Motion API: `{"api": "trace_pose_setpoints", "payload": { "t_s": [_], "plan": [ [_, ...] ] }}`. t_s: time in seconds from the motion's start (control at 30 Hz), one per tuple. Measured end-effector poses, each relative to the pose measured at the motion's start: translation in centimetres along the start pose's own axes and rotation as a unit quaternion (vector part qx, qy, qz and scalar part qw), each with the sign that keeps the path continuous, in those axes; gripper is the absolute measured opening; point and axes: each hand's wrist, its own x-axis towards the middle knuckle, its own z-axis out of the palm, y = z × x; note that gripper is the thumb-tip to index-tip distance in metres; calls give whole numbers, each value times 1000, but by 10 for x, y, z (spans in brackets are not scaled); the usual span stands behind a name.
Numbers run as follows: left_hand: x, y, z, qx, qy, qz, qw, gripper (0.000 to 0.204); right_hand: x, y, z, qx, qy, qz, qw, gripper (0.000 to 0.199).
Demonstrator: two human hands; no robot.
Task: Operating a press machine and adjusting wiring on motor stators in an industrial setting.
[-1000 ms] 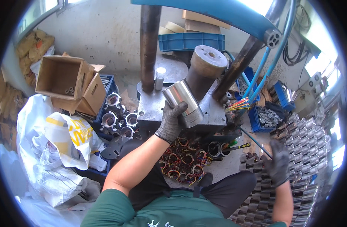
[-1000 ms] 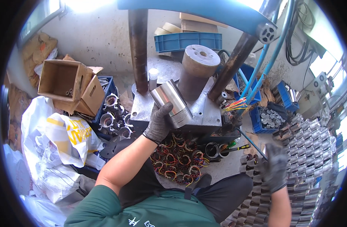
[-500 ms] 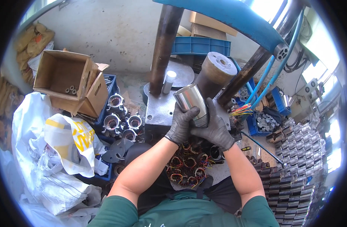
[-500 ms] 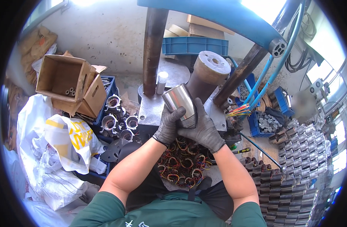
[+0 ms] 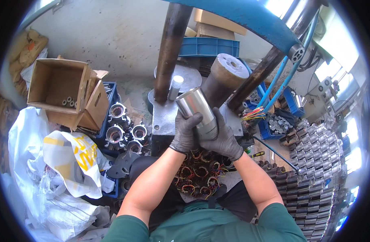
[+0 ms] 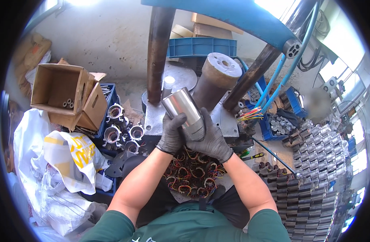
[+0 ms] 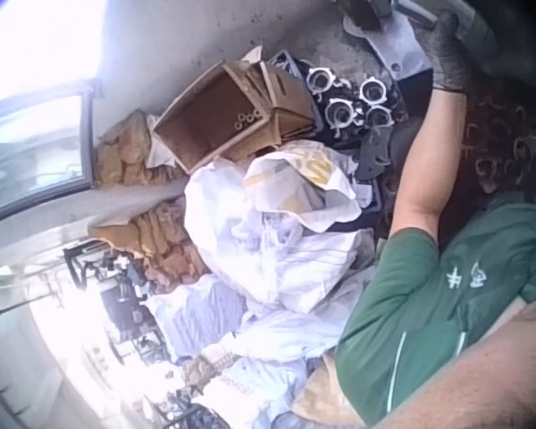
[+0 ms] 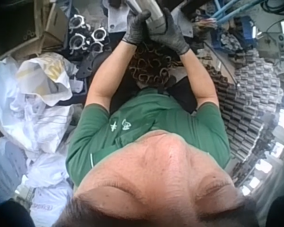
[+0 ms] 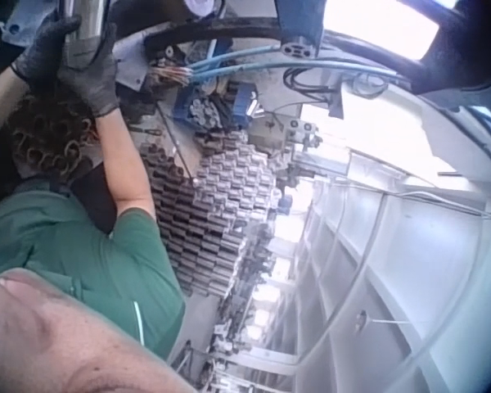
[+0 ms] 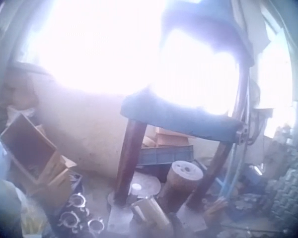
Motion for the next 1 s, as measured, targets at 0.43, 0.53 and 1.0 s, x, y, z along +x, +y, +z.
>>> {"api": "trace_pose_setpoints", "payload": {
  "t_s": [0.43,0.53,1.0],
  "plan": [
    [13,42,-28,-47,76,46,995,90,66,-45,-88,283,154,-8,947,106],
    [16,36,-10,-13,25,29,999,94,110,6,-118,76,254,-29,964,106],
    [-4,1,5,417,-180,-9,891,124,59,36,-91,117,145,83,979,63]
  ]
}}
